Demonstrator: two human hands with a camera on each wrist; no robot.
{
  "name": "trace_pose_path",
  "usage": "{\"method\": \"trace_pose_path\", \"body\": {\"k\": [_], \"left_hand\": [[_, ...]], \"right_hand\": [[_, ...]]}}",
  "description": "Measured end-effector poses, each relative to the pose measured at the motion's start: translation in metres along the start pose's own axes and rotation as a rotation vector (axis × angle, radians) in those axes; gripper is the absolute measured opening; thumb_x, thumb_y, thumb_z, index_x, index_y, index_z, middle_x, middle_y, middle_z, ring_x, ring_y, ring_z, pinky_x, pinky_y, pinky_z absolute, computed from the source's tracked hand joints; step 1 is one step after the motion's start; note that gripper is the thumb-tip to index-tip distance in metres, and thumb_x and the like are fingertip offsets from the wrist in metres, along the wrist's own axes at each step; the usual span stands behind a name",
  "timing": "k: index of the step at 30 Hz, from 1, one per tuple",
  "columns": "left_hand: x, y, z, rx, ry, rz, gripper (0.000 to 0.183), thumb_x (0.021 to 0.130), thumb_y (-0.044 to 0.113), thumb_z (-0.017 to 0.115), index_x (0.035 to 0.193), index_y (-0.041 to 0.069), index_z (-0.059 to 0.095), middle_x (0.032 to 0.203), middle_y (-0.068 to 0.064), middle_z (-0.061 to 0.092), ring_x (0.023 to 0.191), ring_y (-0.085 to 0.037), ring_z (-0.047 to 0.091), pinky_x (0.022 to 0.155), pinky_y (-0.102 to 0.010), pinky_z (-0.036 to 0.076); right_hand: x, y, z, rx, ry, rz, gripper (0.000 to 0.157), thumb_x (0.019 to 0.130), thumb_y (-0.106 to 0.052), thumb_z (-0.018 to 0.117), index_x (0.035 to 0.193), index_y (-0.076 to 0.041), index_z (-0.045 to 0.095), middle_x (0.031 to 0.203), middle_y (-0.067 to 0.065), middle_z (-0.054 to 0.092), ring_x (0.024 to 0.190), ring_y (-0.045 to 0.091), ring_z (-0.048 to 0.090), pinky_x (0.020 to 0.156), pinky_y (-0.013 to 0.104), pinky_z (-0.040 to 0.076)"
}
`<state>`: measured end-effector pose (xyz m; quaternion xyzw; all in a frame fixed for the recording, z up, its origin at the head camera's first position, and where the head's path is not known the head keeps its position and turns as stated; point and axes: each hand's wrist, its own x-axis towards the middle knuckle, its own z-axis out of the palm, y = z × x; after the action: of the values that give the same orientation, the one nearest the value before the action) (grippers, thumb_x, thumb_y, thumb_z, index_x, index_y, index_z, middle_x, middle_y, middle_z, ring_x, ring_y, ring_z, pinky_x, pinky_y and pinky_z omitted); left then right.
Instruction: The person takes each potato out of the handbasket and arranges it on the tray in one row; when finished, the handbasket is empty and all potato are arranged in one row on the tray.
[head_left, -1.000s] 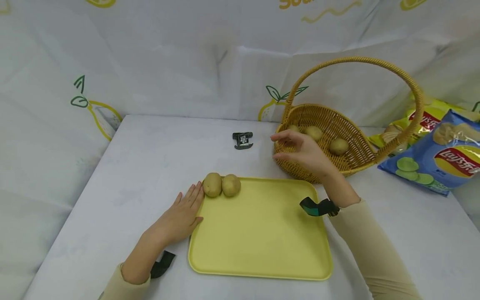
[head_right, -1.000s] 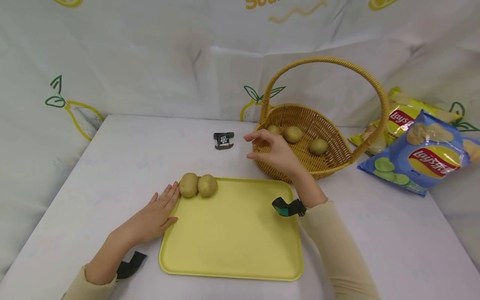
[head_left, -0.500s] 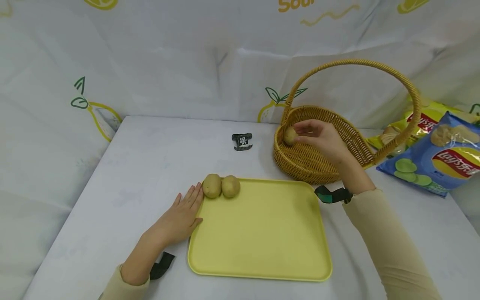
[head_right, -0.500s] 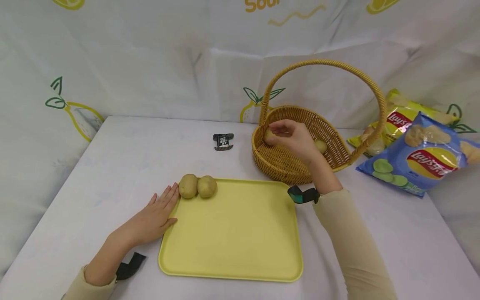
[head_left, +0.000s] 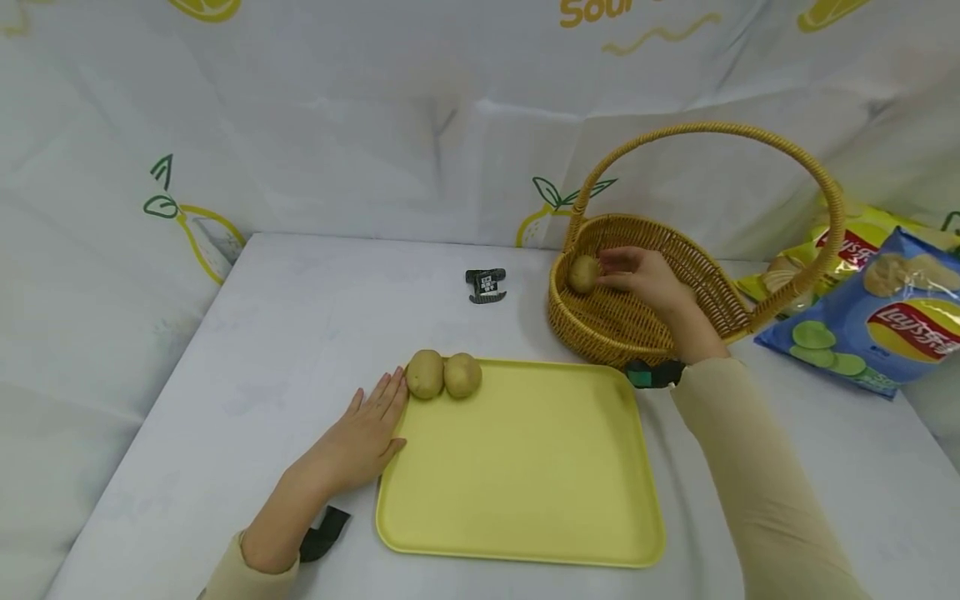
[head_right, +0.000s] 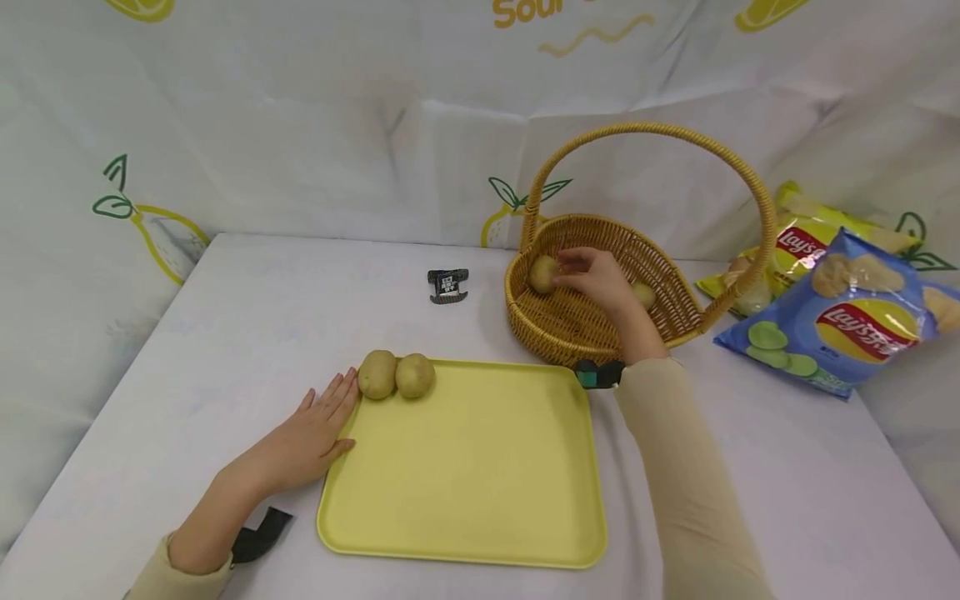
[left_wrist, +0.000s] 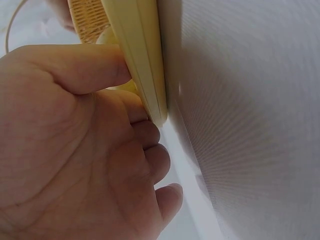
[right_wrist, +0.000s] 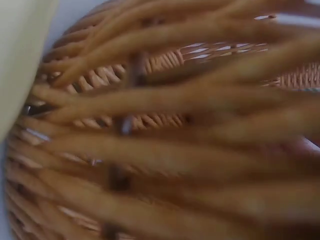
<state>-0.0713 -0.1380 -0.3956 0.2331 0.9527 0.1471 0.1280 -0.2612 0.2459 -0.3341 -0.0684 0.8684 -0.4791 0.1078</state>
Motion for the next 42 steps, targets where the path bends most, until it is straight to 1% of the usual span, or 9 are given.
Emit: {"method": "trace_pose_path", "body": {"k": [5,12,17,22,24,27,32,37,42], "left_hand": [[-0.001,-0.001,0.001,-0.009,-0.001,-0.007,0.066,0.098,0.020,0.050,0.146,-0.011,0.016,0.155,-0.023,0.005,0.142,-0.036,0.006,0.110,-0.058,0.013],[0.000,-0.001,0.000,-0.021,-0.008,-0.005,0.066,0.098,0.020,0.050,0.146,-0.010,0.015,0.155,-0.023,0.004,0.142,-0.035,0.005,0.110,-0.057,0.012],[0.002,-0.001,0.001,-0.009,-0.010,-0.005,0.066,0.098,0.020,0.049,0.146,-0.010,0.015,0.155,-0.023,0.004,0.142,-0.035,0.005,0.110,-0.057,0.012],[0.002,-0.002,0.002,-0.009,-0.005,-0.005,0.067,0.098,0.020,0.050,0.146,-0.010,0.015,0.155,-0.023,0.004,0.142,-0.035,0.005,0.110,-0.058,0.013],[0.002,-0.003,0.003,-0.011,-0.002,-0.004,0.067,0.097,0.020,0.050,0.146,-0.011,0.016,0.155,-0.023,0.005,0.142,-0.036,0.006,0.110,-0.058,0.013],[0.002,-0.002,0.003,-0.013,0.001,-0.003,0.066,0.097,0.020,0.050,0.146,-0.011,0.016,0.155,-0.023,0.005,0.142,-0.036,0.006,0.110,-0.058,0.013],[0.002,-0.003,0.003,-0.019,-0.002,-0.008,0.067,0.097,0.020,0.050,0.146,-0.010,0.016,0.155,-0.023,0.004,0.142,-0.035,0.005,0.110,-0.058,0.012],[0.002,-0.003,0.003,-0.018,-0.009,-0.014,0.067,0.097,0.020,0.050,0.146,-0.010,0.015,0.155,-0.023,0.004,0.142,-0.035,0.004,0.110,-0.057,0.012],[0.002,-0.003,0.002,-0.019,-0.013,-0.013,0.067,0.098,0.020,0.050,0.146,-0.010,0.015,0.155,-0.022,0.003,0.142,-0.035,0.004,0.111,-0.057,0.011]], "right_hand": [[0.009,0.005,0.005,-0.045,-0.031,-0.034,0.057,0.091,-0.006,0.062,0.139,0.009,0.037,0.139,0.027,0.041,0.129,0.038,0.038,0.103,0.048,0.033],[0.017,0.011,0.009,-0.042,-0.094,-0.027,0.069,0.092,-0.008,0.061,0.147,0.004,0.022,0.152,0.021,0.024,0.139,0.036,0.020,0.110,0.049,0.021],[0.016,0.013,0.008,-0.053,-0.118,-0.030,0.068,0.092,-0.006,0.060,0.147,0.004,0.022,0.151,0.023,0.024,0.138,0.038,0.023,0.109,0.050,0.024],[0.016,0.013,0.010,-0.076,-0.112,-0.060,0.061,0.087,0.001,0.064,0.140,0.007,0.037,0.142,0.025,0.039,0.130,0.037,0.036,0.104,0.048,0.032],[0.017,0.013,0.012,-0.095,-0.132,-0.086,0.057,0.084,0.003,0.066,0.136,0.009,0.043,0.137,0.026,0.045,0.127,0.036,0.040,0.102,0.047,0.034],[0.018,0.014,0.015,-0.118,-0.176,-0.113,0.057,0.080,0.004,0.069,0.133,0.010,0.046,0.133,0.028,0.048,0.126,0.035,0.042,0.102,0.046,0.035],[0.019,0.014,0.017,-0.117,-0.203,-0.096,0.061,0.082,0.001,0.069,0.135,0.011,0.042,0.136,0.028,0.045,0.128,0.036,0.039,0.105,0.047,0.031],[0.018,0.012,0.018,-0.131,-0.250,-0.053,0.067,0.088,-0.010,0.067,0.141,0.010,0.032,0.143,0.028,0.035,0.133,0.038,0.030,0.109,0.049,0.023],[0.018,0.013,0.018,-0.146,-0.271,-0.052,0.065,0.090,-0.012,0.065,0.141,0.009,0.032,0.143,0.027,0.035,0.134,0.038,0.028,0.109,0.050,0.022]]}}
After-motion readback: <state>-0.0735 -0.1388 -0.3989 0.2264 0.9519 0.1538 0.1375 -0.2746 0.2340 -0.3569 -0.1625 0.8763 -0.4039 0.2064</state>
